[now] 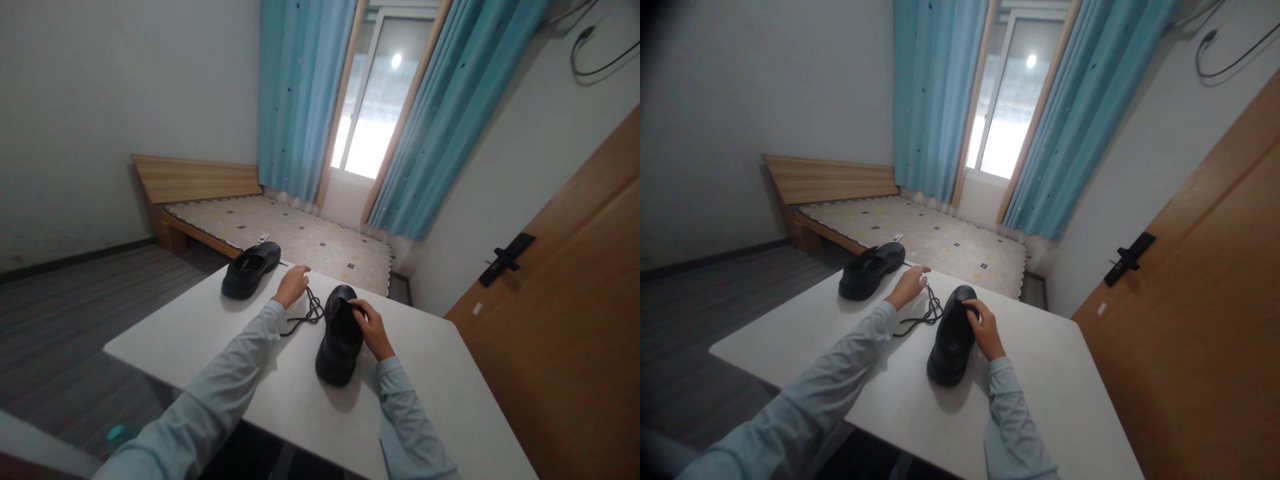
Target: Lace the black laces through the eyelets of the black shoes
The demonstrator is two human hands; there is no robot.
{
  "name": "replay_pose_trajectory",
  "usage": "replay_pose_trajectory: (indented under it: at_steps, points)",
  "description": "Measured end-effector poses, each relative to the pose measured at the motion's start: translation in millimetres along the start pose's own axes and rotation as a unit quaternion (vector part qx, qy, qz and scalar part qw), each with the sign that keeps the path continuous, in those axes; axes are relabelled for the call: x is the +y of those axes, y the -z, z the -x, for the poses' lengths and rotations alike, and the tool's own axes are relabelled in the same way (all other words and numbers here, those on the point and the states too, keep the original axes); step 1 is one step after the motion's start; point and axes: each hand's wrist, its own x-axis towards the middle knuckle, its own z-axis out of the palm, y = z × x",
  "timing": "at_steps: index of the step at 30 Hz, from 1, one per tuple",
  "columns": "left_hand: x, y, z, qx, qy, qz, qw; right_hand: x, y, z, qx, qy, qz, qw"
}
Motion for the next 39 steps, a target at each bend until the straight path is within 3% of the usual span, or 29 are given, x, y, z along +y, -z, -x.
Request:
replay_pose_trajectory:
  at_steps: [3, 7, 19, 28, 31, 35, 39]
  points:
    - [-15.2, -16.0, 7.0, -0.012, 0.035, -0.049, 0.998, -0.8, -1.1, 0.0, -0.003, 0.012, -0.009, 1.000]
    - [-24.7, -22.1, 14.9, -0.057, 0.069, -0.122, 0.989, -2.2, -2.3, 0.0, 0.001, 0.030, -0.001, 1.000]
    - [-30.9, -32.7, 16.5, -0.043, 0.068, -0.112, 0.990, -4.2, -1.7, -0.2, 0.009, 0.045, 0.063, 0.997]
    - [-23.1, -20.7, 9.9, -0.007, 0.071, -0.014, 0.997, -7.8, -2.7, 0.6, 0.005, 0.038, 0.042, 0.998]
    - [-19.9, -14.1, 7.3, 0.032, 0.040, 0.098, 0.994, -7.5, -2.9, 0.6, 0.004, 0.042, 0.041, 0.998]
    - [-15.5, -12.3, 5.9, 0.090, 0.040, 0.302, 0.948, -7.2, -2.7, 0.8, 0.000, 0.044, 0.044, 0.998]
    - [-10.0, -12.6, 4.4, 0.092, 0.084, 0.509, 0.852, -8.7, -2.7, 0.7, -0.001, 0.039, 0.044, 0.998]
